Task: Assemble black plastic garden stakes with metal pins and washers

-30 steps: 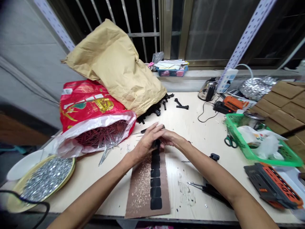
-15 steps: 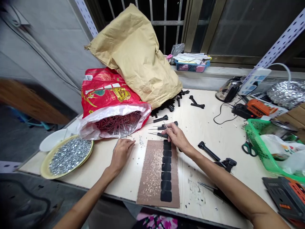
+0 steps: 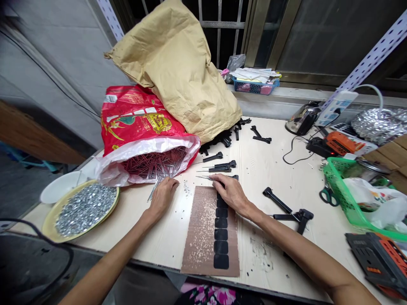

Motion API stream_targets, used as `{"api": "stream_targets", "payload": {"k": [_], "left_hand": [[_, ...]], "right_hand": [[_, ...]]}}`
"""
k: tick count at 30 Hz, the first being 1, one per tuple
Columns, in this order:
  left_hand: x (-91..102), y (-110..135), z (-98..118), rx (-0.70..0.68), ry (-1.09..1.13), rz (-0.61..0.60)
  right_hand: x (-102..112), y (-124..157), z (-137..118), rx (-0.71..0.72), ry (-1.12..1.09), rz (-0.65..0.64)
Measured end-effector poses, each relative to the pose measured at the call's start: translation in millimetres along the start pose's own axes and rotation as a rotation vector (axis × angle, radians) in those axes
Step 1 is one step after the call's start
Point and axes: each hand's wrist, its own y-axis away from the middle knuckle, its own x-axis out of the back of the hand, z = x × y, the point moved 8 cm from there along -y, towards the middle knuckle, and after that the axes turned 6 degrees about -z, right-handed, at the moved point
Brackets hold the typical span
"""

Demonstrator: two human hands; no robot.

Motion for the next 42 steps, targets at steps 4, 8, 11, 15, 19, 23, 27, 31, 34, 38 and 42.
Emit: {"api": "stream_targets", "payload": {"k": [4, 8, 11, 15, 19, 23, 27, 31, 34, 38, 42], "left_hand": [[-3.3, -5.6, 1.9, 0.008, -0.156, -0.077], [5.9, -6.2, 0.9, 0.024, -0.023, -0.014], [10.2, -0.4, -4.0, 0.135, 0.401, 0.020], [-4.5, 15.6, 7.7, 0.367, 1.135, -0.007], [-7.2, 26.5, 38.9, 0.414, 1.435, 0.058], [-4.4, 29.1, 57.8, 0.375, 1.543, 0.112], [-5.5, 29.4, 62.3, 0.365, 1.550, 0.131], [-10.6, 29.1, 64.6, 0.381, 1.574, 0.126], [-13.2, 28.6, 67.7, 0.395, 1.591, 0.116], [-13.9, 26.8, 71.8, 0.393, 1.556, 0.107], [-14.0, 25.0, 74.1, 0.365, 1.475, 0.109]], "right_hand": [[-7.0, -2.6, -11.8, 0.069, 0.009, -0.001], [-8.9, -6.4, -21.4, 0.129, 0.030, 0.065], [-14.2, -6.9, -28.5, 0.148, 0.027, 0.068], [-26.5, -2.5, -47.1, 0.202, 0.079, 0.023], [-34.6, 2.6, -61.7, 0.224, 0.194, -0.006], [-28.0, 6.8, -65.4, 0.194, 0.292, 0.042], [-21.3, 10.8, -65.7, 0.195, 0.374, 0.069], [-19.5, 13.6, -63.5, 0.207, 0.421, 0.077], [-17.9, 15.2, -61.5, 0.199, 0.454, 0.089], [-14.7, 17.3, -60.1, 0.199, 0.466, 0.123], [-11.9, 19.1, -57.4, 0.171, 0.472, 0.155]]}}
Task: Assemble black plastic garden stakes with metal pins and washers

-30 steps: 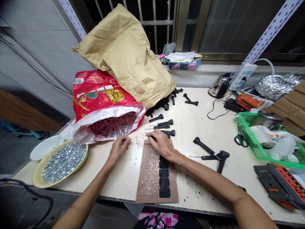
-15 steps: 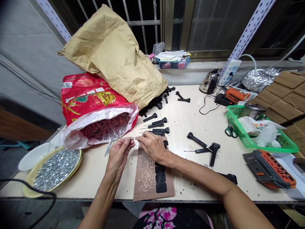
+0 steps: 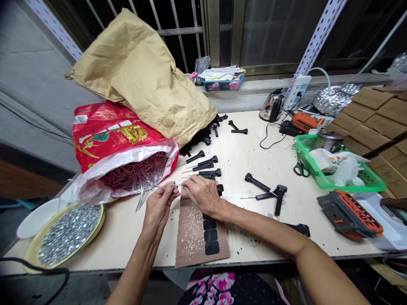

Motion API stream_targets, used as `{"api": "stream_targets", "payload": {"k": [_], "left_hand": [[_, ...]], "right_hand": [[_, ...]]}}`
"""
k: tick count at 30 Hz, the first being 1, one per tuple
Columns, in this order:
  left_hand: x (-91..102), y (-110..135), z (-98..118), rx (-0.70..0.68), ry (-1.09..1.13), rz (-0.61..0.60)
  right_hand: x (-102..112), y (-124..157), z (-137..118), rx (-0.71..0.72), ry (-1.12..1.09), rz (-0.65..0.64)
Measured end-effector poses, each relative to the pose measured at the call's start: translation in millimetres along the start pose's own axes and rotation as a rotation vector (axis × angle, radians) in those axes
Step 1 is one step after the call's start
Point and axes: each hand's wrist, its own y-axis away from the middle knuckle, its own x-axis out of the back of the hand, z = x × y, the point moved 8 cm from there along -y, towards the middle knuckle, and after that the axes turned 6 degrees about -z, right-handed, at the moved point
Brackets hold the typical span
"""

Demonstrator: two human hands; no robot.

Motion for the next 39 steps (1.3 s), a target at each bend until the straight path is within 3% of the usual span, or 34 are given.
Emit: {"api": "stream_targets", "payload": {"k": [6, 13, 20, 27, 34, 39], "left_hand": [[-6.5, 2.2, 5.1, -0.083, -0.121, -0.021], [-10.3, 4.0, 2.9, -0.082, -0.140, -0.042], [-16.1, 6.7, 1.5, -0.042, -0.114, -0.048], [-23.6, 16.2, -5.4, 0.025, -0.120, -0.086], [-11.2, 27.5, -30.3, 0.026, -0.428, -0.124], [-8.8, 28.7, -36.3, -0.151, -0.823, -0.112]], "right_hand": [[-1.3, 2.4, 6.9, -0.093, -0.078, -0.058], [-0.7, 2.9, 6.1, -0.082, 0.026, -0.075], [3.2, 4.2, 6.2, -0.046, 0.005, -0.067], [13.4, 10.3, 22.2, -0.030, -0.166, -0.090], [22.2, 38.2, 70.5, 0.011, -0.011, -0.159], [11.7, 44.0, 91.3, 0.071, 0.083, -0.179]]}}
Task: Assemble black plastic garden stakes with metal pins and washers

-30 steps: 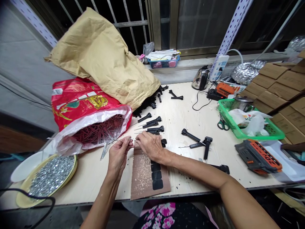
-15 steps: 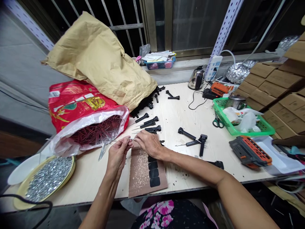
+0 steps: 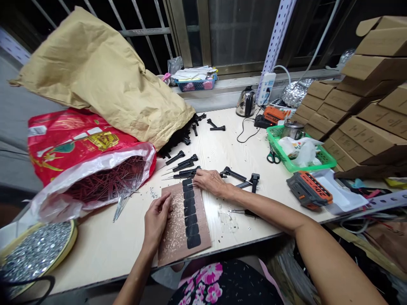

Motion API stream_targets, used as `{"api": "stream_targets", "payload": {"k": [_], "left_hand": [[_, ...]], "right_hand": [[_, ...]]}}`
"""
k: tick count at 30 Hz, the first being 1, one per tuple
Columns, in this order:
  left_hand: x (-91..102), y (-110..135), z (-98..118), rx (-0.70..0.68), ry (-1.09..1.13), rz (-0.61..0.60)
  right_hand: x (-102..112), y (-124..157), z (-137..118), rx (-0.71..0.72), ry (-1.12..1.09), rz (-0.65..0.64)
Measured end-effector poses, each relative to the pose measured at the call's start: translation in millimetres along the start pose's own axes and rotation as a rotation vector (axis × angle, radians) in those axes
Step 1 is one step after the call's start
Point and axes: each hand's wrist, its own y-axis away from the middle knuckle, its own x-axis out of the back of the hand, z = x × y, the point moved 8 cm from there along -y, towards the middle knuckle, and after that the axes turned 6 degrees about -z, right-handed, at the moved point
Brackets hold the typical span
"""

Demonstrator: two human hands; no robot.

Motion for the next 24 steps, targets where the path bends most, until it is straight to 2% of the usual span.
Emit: {"api": "stream_targets", "payload": {"k": [4, 9, 11, 14, 17, 18, 19, 23, 24], "left_hand": [[-0.8, 1.0, -1.0, -0.079, -0.111, 0.033], [-1.3, 0.7, -1.4, -0.052, -0.117, 0.036], [-1.5, 0.8, -0.3, -0.047, -0.129, 0.039], [-1.9, 1.1, -1.8, -0.031, -0.115, 0.041], [-2.2, 1.4, -3.6, -0.009, -0.085, 0.044], [-2.3, 1.5, -3.6, -0.002, -0.080, 0.045], [-2.6, 1.6, -3.2, 0.002, -0.079, 0.045], [-3.2, 1.5, -1.2, 0.015, -0.092, 0.048], [-3.3, 1.4, -1.2, 0.018, -0.097, 0.049]], "right_hand": [[-5.6, -2.9, 10.7, 0.056, 0.031, 0.001], [-9.5, -11.0, 25.5, 0.087, 0.001, -0.011], [-10.9, -8.3, 24.1, 0.091, -0.010, -0.017], [-16.2, 13.3, -2.4, 0.212, -0.035, -0.084], [-22.4, 47.8, -48.8, 0.532, -0.085, -0.244], [-21.5, 54.3, -57.0, 0.589, -0.107, -0.276], [-18.9, 54.2, -58.1, 0.579, -0.124, -0.280], [-5.2, 26.7, -24.4, 0.244, -0.128, -0.158], [-4.5, 24.1, -22.7, 0.246, -0.129, -0.151]]}}
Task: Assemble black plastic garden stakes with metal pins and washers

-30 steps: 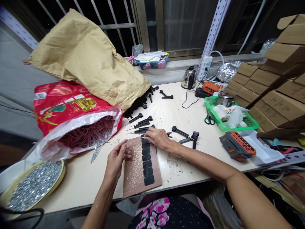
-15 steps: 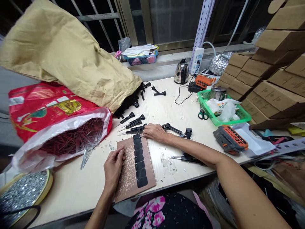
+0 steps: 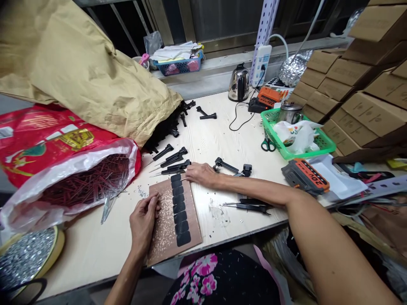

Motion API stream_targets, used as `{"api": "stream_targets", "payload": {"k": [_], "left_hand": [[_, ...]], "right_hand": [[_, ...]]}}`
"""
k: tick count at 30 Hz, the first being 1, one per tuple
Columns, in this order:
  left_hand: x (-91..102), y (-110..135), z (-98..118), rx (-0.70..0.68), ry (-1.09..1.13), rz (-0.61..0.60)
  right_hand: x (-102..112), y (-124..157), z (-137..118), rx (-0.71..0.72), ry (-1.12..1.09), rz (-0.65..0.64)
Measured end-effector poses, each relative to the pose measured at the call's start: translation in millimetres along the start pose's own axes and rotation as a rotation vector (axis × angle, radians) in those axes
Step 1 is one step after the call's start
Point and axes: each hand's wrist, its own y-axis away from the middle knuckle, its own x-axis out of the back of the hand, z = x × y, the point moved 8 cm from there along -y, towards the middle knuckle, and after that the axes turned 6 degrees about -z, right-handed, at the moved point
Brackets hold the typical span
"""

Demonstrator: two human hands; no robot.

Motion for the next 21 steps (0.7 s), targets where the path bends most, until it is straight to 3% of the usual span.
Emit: {"api": "stream_targets", "payload": {"k": [4, 9, 13, 21], "left_hand": [[-1.0, -1.1, -1.8, 0.015, 0.000, 0.000], [-0.2, -1.9, 0.5, -0.019, -0.041, 0.009], [-0.9, -1.8, 0.5, -0.013, -0.042, 0.001], [-2.3, 1.7, 1.5, 0.005, 0.047, 0.014]], "right_hand": [[-8.9, 3.0, -24.6, 0.288, -0.027, -0.086], [-6.2, -6.2, -8.6, 0.131, 0.015, -0.024], [-20.8, 0.7, -26.4, 0.286, 0.118, -0.102], [-20.8, 6.0, -38.0, 0.233, 0.109, -0.093]]}}
